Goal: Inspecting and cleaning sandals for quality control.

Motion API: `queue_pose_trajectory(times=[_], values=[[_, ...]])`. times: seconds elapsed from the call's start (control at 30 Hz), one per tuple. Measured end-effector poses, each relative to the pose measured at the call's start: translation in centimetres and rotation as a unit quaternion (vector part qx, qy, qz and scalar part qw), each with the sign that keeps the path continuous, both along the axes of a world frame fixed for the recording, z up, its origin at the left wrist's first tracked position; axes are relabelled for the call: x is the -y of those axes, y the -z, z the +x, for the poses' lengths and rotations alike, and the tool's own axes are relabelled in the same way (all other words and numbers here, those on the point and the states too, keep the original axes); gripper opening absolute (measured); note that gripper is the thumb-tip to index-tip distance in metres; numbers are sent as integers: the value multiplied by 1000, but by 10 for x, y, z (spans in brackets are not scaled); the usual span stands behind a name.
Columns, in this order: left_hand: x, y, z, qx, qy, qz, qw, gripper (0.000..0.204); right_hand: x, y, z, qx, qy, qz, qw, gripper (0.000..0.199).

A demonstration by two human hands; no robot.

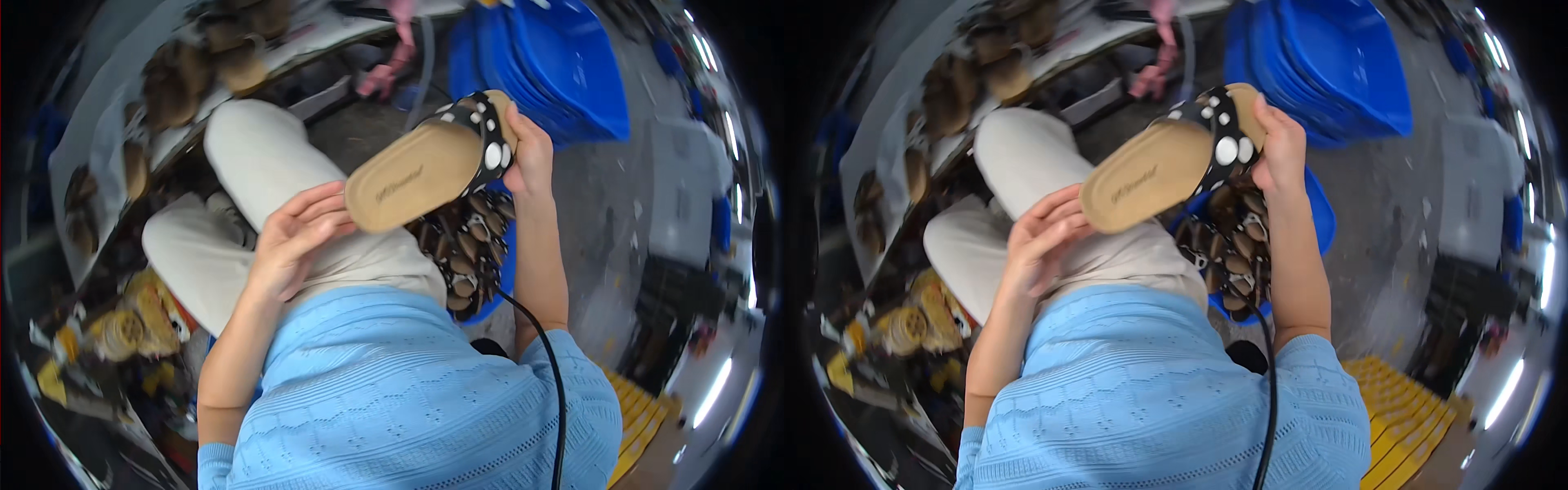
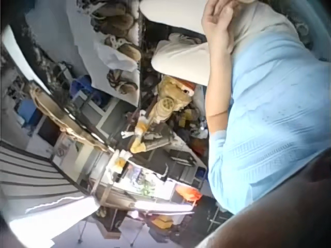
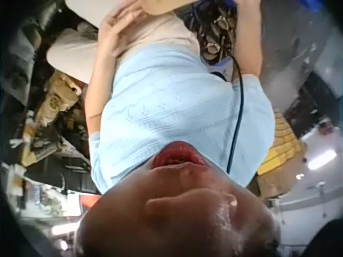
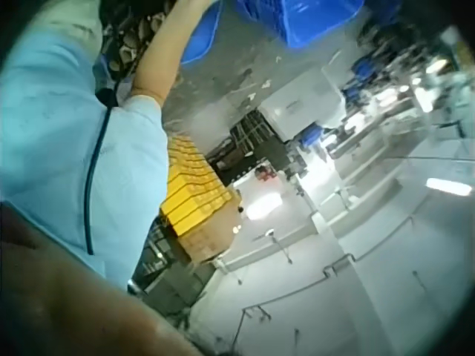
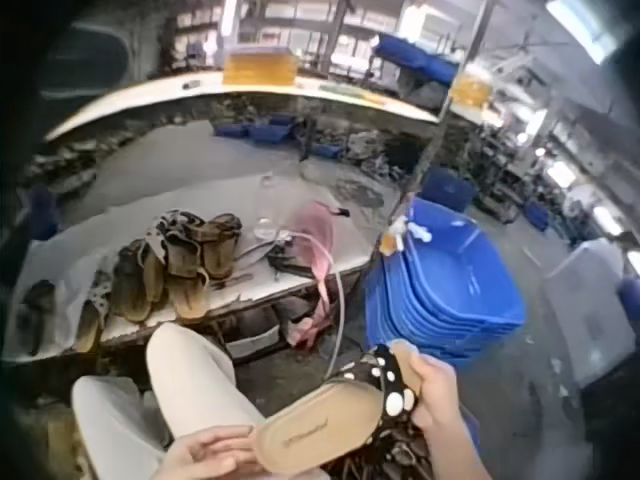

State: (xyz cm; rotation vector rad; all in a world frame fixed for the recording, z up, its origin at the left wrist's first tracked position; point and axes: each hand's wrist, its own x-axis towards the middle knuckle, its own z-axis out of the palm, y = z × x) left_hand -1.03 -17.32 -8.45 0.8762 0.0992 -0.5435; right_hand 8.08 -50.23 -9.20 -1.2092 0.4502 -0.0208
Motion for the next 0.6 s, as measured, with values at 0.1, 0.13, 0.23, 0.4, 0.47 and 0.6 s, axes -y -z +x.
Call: queue_pose_trajectory(times=[0.1,0.13,0.23,0.4,0.47,0.6], values=[[6,-10,10,-15,-7,57,998,44,98,11,-36,33,138,-17,990,32],[4,-8,14,-17,-18,86,996,42,125,11,-52,50,153,-28,986,33],[-1,-1,25,-62,-48,121,990,38,198,23,-106,11,191,-54,980,31],[-39,8,25,-101,-118,103,982,38,259,131,-156,-205,394,-77,893,27],[-68,-4,15,-91,-187,110,972,38,261,183,-157,-151,529,-43,834,26],[-128,-54,-15,-57,-317,252,913,35,202,155,-206,-420,-84,-498,754,34]])
